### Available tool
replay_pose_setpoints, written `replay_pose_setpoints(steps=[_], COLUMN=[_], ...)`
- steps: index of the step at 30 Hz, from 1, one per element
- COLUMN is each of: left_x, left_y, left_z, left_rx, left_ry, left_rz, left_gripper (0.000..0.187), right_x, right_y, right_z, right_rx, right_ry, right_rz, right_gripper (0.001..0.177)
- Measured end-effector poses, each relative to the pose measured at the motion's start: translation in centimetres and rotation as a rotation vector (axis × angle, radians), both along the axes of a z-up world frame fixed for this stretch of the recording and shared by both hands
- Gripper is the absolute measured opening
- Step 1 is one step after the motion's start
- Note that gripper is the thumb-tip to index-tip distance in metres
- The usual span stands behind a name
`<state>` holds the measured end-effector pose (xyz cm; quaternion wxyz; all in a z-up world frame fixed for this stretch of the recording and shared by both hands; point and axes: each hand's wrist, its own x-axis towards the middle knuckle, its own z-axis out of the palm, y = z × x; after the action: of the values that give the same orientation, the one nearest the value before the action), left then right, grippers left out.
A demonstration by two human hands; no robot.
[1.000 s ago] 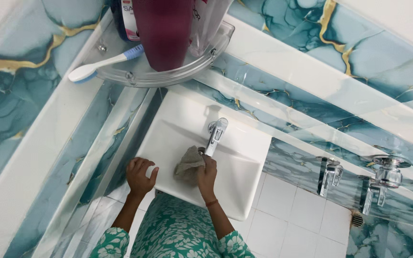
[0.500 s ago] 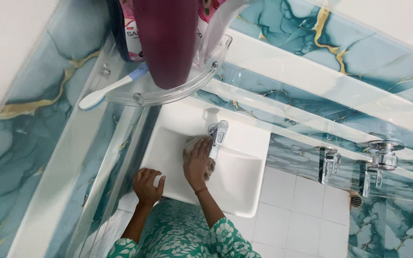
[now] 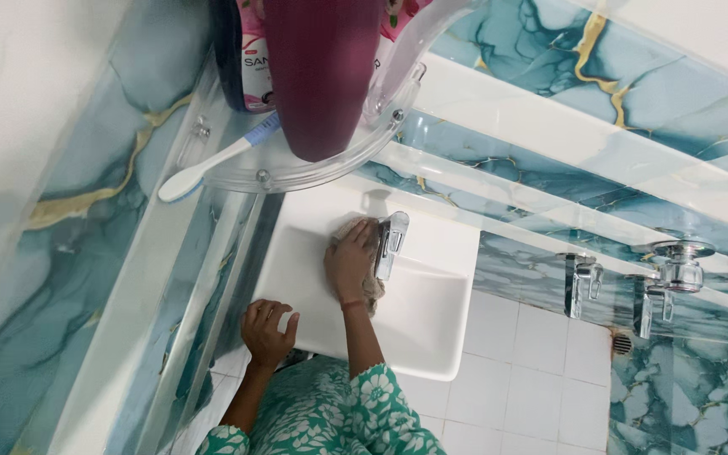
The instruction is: The person wipes the faucet, the sink basin, and the surrounding tiled shelf using a cloth, then replaces cleaning bottles on the shelf.
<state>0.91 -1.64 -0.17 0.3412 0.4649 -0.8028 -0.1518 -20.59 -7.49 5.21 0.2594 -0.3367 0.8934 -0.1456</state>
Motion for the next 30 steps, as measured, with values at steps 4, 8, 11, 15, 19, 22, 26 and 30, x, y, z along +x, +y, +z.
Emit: replay_pose_setpoints(steps=[4, 8, 11, 15, 19, 22, 26, 30], left_x=[-0.2, -0.2, -0.1, 0.0, -0.2, -0.2, -0.5, -0.7], left_y=[-0.5, 0.3, -0.1, 0.1, 0.4, 0.8, 0.6, 0.8], left_z=[0.0, 0.2, 0.2, 0.1, -0.3, -0.5, -0.7, -0.6], left_rx=[-0.040, -0.007, -0.001, -0.030, -0.044, -0.019, -0.035, -0.041], left_ry=[0.042, 0.022, -0.038, 0.001, 0.013, -0.005, 0.015, -0.021], left_rz=[0.001, 0.014, -0.011, -0.005, -0.016, -0.014, -0.004, -0.005], left_gripper=[0.024, 0.024, 0.024, 0.025, 0.024, 0.022, 0.019, 0.018], right_x=[-1.8, 1.4, 3.2, 2.8, -1.5, -6.4, -13.3, -17.4], right_y=[-2.3, 1.4, 6.0, 12.3, 15.5, 17.7, 19.0, 14.1], right_z=[1.8, -0.9, -4.8, -8.2, -8.3, -5.9, -2.5, -3.7], right_rx=[-0.092, -0.233, -0.409, -0.487, -0.767, -1.051, -1.386, -1.044], right_ry=[0.163, 0.356, 0.334, -0.025, -0.255, -0.820, -0.709, -0.698], right_rz=[0.069, 0.325, 0.427, 0.401, 0.018, -0.710, -0.834, -0.389], right_gripper=[0.091, 0.077, 0.069, 0.059, 0.049, 0.036, 0.034, 0.023])
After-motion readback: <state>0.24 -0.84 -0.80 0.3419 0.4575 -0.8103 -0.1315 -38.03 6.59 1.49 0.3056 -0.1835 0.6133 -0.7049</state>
